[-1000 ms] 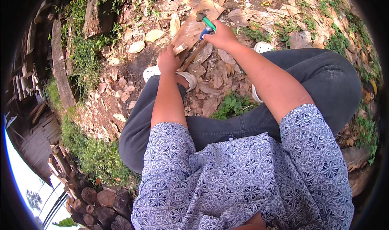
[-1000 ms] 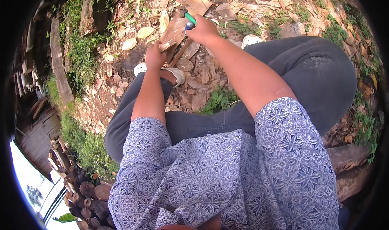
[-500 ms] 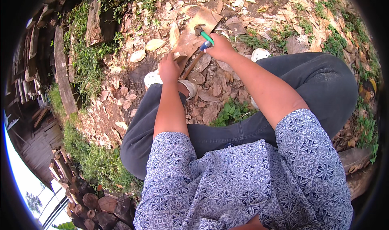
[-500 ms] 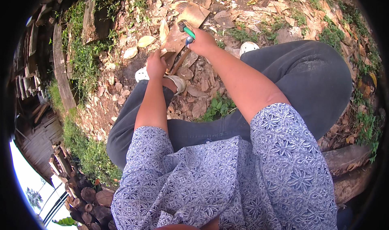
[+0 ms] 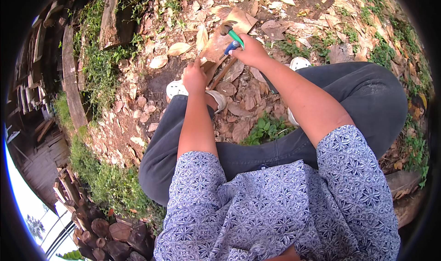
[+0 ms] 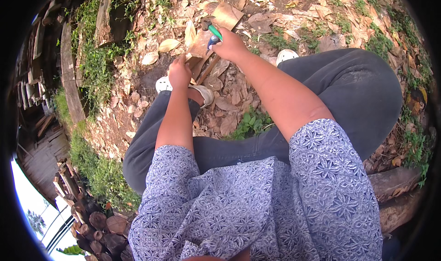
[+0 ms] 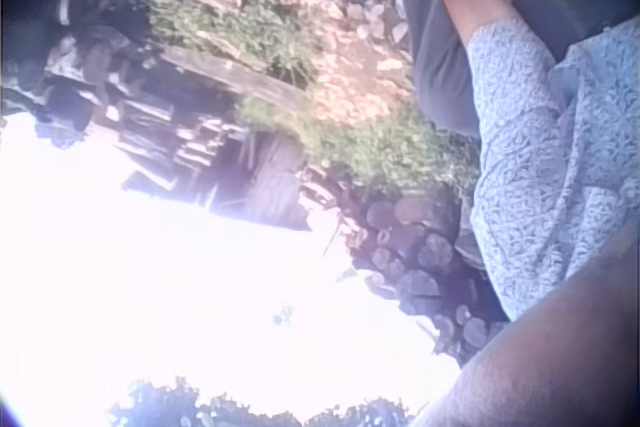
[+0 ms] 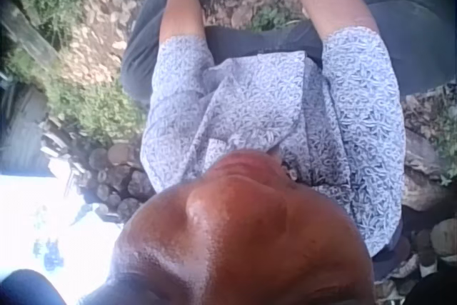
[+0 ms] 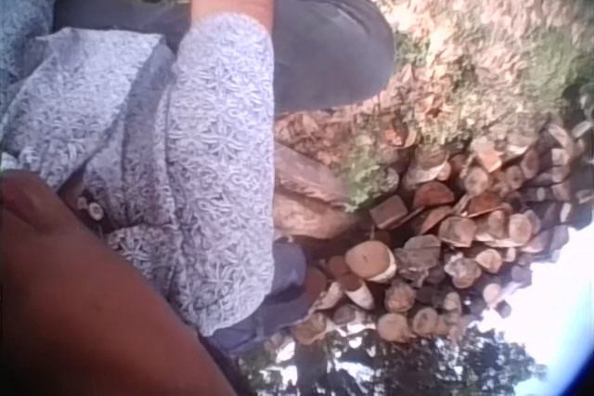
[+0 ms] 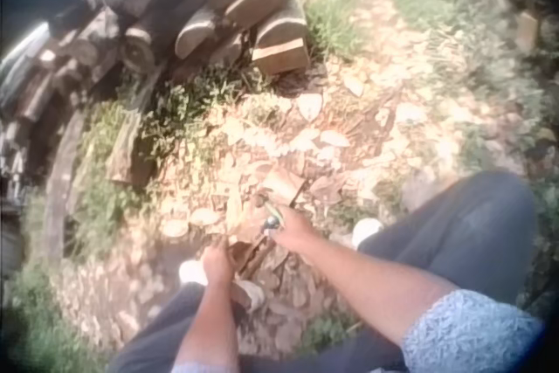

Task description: The person sits on the ground and uses a hammer to drive nails into a small wooden block. They repeatedly position the nail and strike it with the hammer, occasionally adjusting the wood or the nail.

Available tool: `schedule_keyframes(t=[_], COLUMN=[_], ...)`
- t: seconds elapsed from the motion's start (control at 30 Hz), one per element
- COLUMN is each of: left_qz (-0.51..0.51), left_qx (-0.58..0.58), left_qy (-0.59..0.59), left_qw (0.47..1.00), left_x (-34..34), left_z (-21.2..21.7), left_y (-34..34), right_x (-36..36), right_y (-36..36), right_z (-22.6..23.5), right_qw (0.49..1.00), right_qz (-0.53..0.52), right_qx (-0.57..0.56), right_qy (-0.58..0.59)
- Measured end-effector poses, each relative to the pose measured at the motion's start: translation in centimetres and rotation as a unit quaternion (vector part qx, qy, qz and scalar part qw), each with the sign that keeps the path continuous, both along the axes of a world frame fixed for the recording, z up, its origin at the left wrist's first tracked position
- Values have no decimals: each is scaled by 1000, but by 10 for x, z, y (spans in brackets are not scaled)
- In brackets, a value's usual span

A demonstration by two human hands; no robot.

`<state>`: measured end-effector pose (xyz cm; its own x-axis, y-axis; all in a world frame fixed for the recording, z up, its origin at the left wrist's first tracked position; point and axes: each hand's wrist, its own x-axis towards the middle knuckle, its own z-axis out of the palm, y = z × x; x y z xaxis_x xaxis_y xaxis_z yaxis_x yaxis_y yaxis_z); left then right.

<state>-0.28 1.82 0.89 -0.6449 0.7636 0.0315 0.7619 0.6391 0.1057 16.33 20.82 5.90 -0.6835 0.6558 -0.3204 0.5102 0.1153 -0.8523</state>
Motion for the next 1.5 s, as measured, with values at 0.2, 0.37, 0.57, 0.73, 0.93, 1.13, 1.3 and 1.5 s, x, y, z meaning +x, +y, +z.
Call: schedule_keyframes(t=[0.2,0.37,0.57,0.73,0.93,1.13,1.3,1.5], left_qz=[17,27,33,34,36,14,31,37], left_qx=[9,30,-2,14,44,78,76,72], left_qy=[-22,-28,-19,-26,-34,-23,-36,-32], left_qw=[1000,999,999,999,998,997,996,996], left_x=[2,7,7,6,8,6,8,9], left_z=[3,3,2,0,-1,-9,-10,-8], left_y=[3,1,0,0,2,2,5,6], right_x=[-11,-16,-19,-21,-22,-20,-17,-11], right_y=[-3,-9,-13,-12,-9,-9,-6,-9], right_z=[0,-2,-2,-6,-8,-11,-6,-4], right_qw=[999,998,998,998,998,999,999,1000], right_qz=[30,46,55,41,60,42,40,19], right_qx=[-5,6,9,11,19,22,-7,-14], right_qy=[27,34,23,43,15,8,-13,10])
